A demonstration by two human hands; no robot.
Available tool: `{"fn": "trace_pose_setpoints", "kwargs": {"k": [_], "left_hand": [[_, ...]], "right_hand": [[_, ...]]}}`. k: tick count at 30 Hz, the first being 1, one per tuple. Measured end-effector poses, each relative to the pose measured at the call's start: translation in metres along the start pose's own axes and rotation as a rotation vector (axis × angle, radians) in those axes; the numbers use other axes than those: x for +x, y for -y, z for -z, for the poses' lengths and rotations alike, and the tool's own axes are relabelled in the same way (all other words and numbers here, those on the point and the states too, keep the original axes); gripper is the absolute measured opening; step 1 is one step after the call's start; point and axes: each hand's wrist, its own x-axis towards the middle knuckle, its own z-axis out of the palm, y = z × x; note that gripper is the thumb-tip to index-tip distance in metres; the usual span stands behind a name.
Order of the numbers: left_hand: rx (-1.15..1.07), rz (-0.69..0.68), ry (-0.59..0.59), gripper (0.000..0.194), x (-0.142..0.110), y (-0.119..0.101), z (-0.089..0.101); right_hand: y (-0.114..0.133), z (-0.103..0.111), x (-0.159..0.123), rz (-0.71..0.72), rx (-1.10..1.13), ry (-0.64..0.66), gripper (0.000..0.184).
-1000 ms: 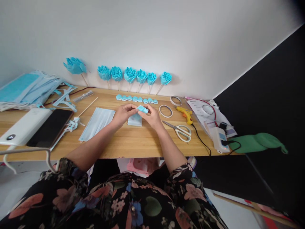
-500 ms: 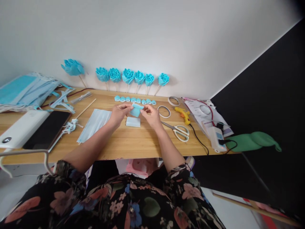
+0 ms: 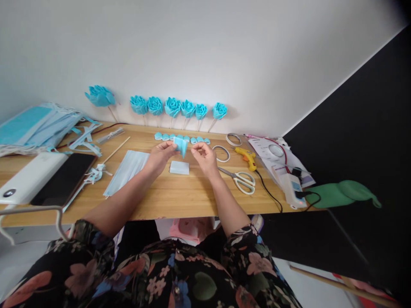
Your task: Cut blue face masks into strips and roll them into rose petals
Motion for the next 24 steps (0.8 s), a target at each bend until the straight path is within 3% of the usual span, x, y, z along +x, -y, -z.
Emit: {"fn": "trace_pose_setpoints", "kwargs": {"k": [8,13,19,24], "left_hand": [[-0.002,0.035,0.048,0.030,-0.0050,-0.0013,-0.0041],[0.045,0.073,0.113,0.031,-0.0071,-0.0007,-0.0042],[0.102,0.048,0.079,0.031,-0.0066,0.0037,-0.0028],[0.027,0.008,0.036,0.032,-0.0022,0.0018,-0.0006]], "right_hand": [[0.0036,-0.0029,-0.0025,0.029,-0.047,0.084,0.022],[0.0031,-0.0037,-0.0035,0.019,-0.064,0.073,0.023],[0.0019,-0.0043,-0.0035,0.050,-0.155,0.072,0.017],[-0.0005,-0.0026,-0.0009,0.058,-0.132,0.039,0.016]]}}
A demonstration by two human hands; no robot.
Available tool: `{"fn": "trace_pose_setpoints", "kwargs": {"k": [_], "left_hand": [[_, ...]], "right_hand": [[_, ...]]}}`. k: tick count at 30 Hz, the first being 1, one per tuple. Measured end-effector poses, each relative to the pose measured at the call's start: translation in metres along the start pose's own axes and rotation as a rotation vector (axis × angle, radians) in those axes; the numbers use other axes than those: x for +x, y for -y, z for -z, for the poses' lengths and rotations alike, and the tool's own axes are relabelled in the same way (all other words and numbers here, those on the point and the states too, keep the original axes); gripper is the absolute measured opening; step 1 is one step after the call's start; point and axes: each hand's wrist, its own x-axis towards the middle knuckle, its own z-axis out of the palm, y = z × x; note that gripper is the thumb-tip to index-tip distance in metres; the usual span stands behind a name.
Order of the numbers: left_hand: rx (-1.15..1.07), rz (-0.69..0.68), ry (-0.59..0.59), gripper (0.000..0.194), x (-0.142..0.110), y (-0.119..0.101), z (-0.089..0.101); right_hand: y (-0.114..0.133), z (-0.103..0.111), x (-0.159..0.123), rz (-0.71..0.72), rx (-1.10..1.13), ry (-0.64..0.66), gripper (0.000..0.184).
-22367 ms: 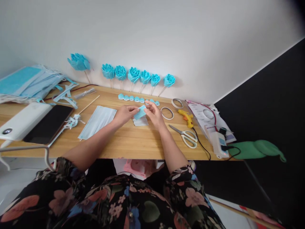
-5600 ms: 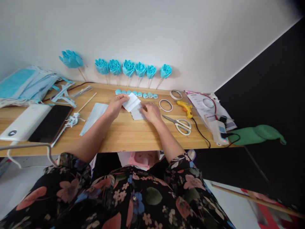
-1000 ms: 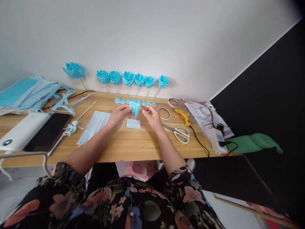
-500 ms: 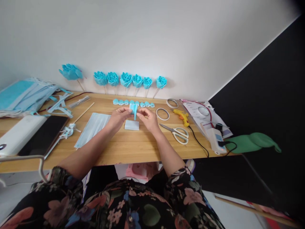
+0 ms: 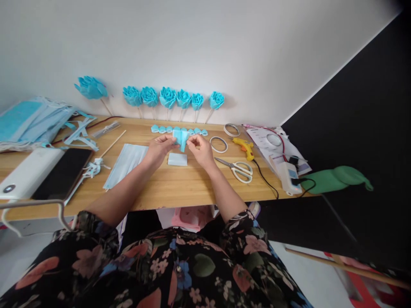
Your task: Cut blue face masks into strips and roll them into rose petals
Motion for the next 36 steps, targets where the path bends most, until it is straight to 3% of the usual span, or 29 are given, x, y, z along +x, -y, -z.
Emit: {"fn": "trace_pose_setpoints", "kwargs": {"k": [7,13,21,28,36], "left_hand": [[-0.017,-0.034,-0.060,0.035,0.005,-0.003,0.006],[0.005,-0.028,-0.014,0.036,-0.002,-0.002,-0.002],[0.127,-0.025,-0.006,0.042,-0.005,-0.003,-0.006],[0.256,-0.042,-0.068,0.045,-0.006,-0.009,-0.009],[0.249,-0.090,-0.083,0.040,-0.005,-0.009,-0.006]], "right_hand": [[-0.006,0.000,0.003,-0.104,0.090,-0.036,0.023],[-0.010,-0.005,0.003,-0.204,0.372,0.083,0.066],[-0.019,-0.005,0.000,-0.174,0.280,0.094,0.039],[-0.021,-0.006,-0.001,-0.179,0.259,0.095,0.034],[-0.013,-0.003,0.000,-0.210,0.199,0.095,0.037]]}}
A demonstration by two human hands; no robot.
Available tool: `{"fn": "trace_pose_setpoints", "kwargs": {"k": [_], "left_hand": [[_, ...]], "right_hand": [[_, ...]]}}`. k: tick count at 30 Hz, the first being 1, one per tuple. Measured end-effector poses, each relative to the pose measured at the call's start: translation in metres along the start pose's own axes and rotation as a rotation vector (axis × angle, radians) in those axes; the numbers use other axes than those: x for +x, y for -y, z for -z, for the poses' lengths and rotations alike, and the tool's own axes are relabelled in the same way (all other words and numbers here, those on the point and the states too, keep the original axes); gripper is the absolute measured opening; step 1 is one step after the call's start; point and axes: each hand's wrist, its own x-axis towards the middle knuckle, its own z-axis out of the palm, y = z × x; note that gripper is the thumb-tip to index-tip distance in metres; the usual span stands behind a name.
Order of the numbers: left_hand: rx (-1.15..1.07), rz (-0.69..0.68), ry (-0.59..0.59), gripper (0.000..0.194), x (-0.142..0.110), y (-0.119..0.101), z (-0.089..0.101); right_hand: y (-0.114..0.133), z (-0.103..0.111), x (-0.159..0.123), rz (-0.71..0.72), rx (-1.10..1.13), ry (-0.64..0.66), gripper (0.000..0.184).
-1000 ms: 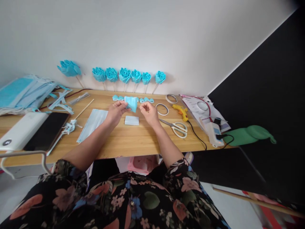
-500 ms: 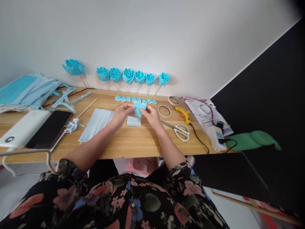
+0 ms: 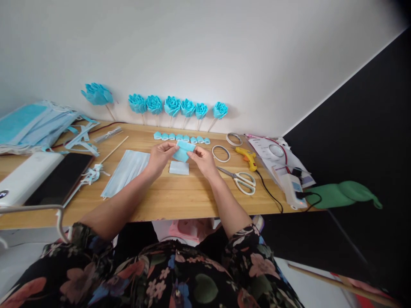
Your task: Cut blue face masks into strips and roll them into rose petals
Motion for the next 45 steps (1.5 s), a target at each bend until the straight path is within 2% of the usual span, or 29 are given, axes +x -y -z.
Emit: {"fn": "trace_pose_setpoints", "kwargs": {"k": [4,9,17,23,28,34,39,45], "left_hand": [[0.019,-0.012,0.007,0.034,0.003,0.003,0.004],[-0.019,0.015,0.006,0.037,0.007,0.007,0.004],[-0.070,0.000,0.029,0.040,0.005,0.006,0.002],[0.121,-0.051,0.043,0.034,0.002,0.009,0.002],[0.214,-0.080,0.101,0.027,0.000,0.018,0.002],[0.231,-0.076,0.078,0.031,0.000,0.015,0.002],[0.267,-0.070,0.057,0.029,0.000,0.014,0.003],[0.275,-0.088,0.070,0.028,0.002,0.019,0.005]], "right_hand": [[0.002,0.002,0.002,0.013,-0.018,-0.048,0.037],[0.005,0.001,0.002,-0.029,0.004,-0.063,0.032],[0.001,-0.002,0.001,-0.079,0.139,-0.015,0.034],[0.007,-0.003,-0.002,-0.036,0.146,0.061,0.055],[0.010,-0.003,-0.004,-0.065,0.004,0.005,0.046],[0.007,-0.002,0.000,-0.066,0.099,-0.076,0.047],[0.007,-0.002,0.000,-0.092,0.136,-0.090,0.047],[0.007,-0.001,0.000,-0.098,0.098,-0.112,0.048]]}}
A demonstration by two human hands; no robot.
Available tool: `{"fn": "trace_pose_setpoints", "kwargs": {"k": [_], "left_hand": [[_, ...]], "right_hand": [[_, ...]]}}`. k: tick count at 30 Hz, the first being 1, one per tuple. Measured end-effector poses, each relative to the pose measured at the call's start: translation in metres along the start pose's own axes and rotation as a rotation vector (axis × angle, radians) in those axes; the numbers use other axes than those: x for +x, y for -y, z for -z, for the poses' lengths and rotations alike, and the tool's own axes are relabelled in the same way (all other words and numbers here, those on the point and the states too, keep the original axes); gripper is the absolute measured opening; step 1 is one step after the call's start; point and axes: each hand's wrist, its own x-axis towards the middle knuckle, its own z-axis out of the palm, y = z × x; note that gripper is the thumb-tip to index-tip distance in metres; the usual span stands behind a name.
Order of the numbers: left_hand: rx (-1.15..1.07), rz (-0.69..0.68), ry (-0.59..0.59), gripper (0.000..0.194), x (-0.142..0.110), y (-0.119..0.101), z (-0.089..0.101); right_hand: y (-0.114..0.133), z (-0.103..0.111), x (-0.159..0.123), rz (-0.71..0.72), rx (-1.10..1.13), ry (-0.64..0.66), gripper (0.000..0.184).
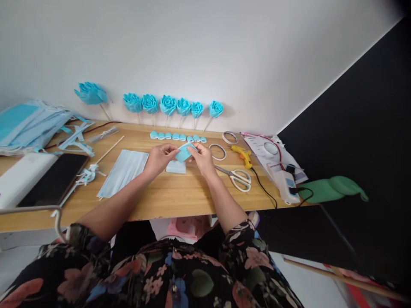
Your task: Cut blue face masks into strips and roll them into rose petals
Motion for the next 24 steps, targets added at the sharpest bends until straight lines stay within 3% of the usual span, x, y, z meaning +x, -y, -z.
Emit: {"fn": "trace_pose_setpoints", "kwargs": {"k": [5,10,14,16,18,24], "left_hand": [[-0.024,-0.009,0.060,0.030,0.001,-0.002,-0.002],[0.070,-0.112,0.033,0.025,-0.001,-0.008,-0.002],[-0.026,-0.138,-0.002,0.023,0.000,-0.007,-0.001],[-0.108,-0.128,-0.031,0.022,0.000,-0.008,-0.001],[-0.162,-0.088,-0.049,0.021,0.001,-0.011,-0.001],[-0.264,0.028,-0.027,0.030,0.003,-0.017,0.001]], "right_hand": [[0.001,0.001,-0.003,0.060,-0.041,0.030,0.043],[0.006,-0.002,-0.008,0.115,-0.196,0.065,0.038],[0.005,-0.004,-0.008,0.075,-0.102,0.087,0.042],[0.002,-0.003,-0.006,0.040,-0.038,0.096,0.048],[0.000,-0.002,-0.004,0.032,-0.035,0.101,0.043],[-0.001,0.001,-0.002,0.146,-0.252,0.046,0.028]]}}
